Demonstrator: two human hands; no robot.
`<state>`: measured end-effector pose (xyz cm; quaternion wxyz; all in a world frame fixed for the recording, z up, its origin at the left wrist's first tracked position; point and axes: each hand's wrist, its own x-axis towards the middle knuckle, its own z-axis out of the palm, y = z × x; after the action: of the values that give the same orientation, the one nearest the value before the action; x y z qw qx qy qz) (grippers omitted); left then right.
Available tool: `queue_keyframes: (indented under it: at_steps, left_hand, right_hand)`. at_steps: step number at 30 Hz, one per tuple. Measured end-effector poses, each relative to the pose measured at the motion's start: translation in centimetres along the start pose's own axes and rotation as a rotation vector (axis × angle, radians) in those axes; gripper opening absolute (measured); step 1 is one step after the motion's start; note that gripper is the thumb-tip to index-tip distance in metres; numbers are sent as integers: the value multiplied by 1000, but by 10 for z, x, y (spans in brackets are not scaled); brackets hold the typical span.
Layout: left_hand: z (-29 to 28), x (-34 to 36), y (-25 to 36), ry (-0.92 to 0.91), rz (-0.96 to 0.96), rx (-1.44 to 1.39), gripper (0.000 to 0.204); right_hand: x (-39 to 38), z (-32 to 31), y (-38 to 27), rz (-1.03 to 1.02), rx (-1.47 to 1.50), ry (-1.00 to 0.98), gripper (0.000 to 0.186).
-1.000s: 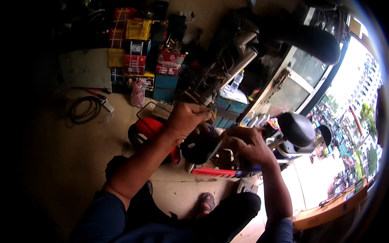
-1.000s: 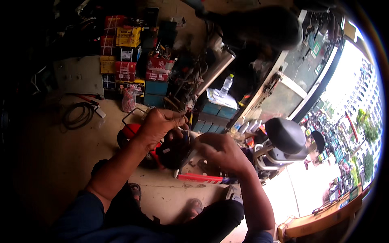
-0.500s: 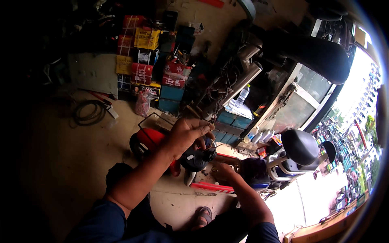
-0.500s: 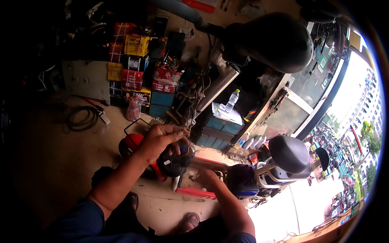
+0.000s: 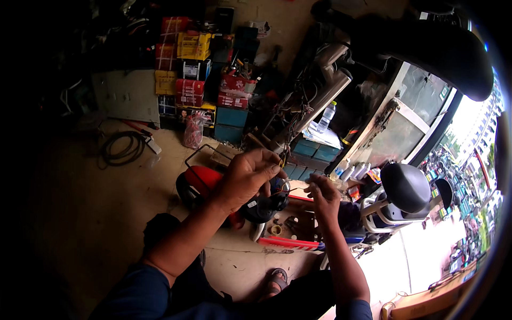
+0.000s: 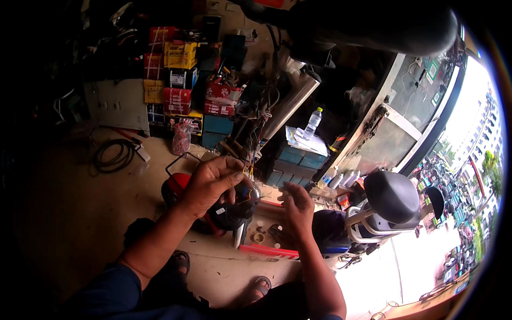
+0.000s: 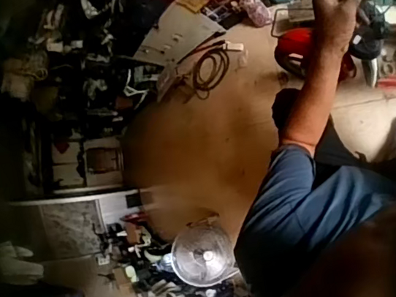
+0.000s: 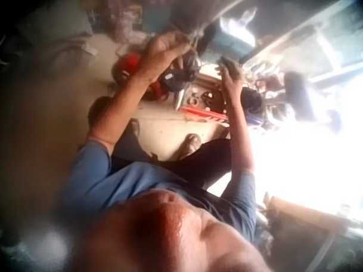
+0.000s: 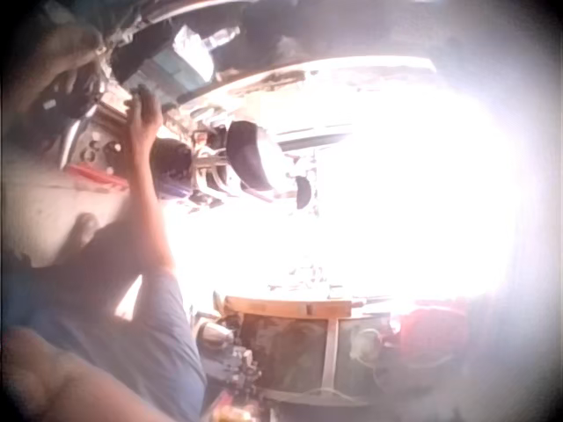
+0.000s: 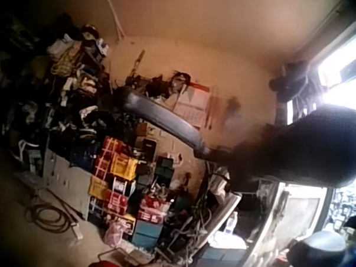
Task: The person strips a wire with a small blade, twists electrical wires together, and wraps the connection with yellow electrical tape on the front portion of a motorcycle.
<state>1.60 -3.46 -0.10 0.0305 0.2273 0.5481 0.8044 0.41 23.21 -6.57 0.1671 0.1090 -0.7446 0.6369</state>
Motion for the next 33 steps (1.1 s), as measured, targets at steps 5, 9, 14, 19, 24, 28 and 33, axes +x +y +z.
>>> queue_keyframes:
  at_steps: [5, 9, 14, 19, 24, 28, 33]
  left_hand:
    - [2, 0, -1, -15, 19, 7, 15]
    - [2, -2, 1, -11, 42, 29, 16]
    - [1, -4, 4, 3, 42, 29, 19]
    - [2, -9, 0, 65, 146, 117, 22]
    - [-5, -15, -4, 18, 178, 331, 20]
    - [-7, -19, -5, -95, 158, 310, 23]
    - [-15, -19, -11, -128, 275, 474, 23]
  right_hand:
    - [-12, 15, -53, -52, 148, -218, 42]
    - [-19, 35, -65, -28, 177, -260, 42]
    - [-18, 37, -50, -51, -3, -280, 29]
    - [-22, 43, -53, -48, 74, -308, 24]
    - [-20, 48, -52, -31, 119, -293, 21]
    - [-18, 50, -52, -113, -135, -286, 16]
    - [-24, 57, -63, -136, -82, -146, 11]
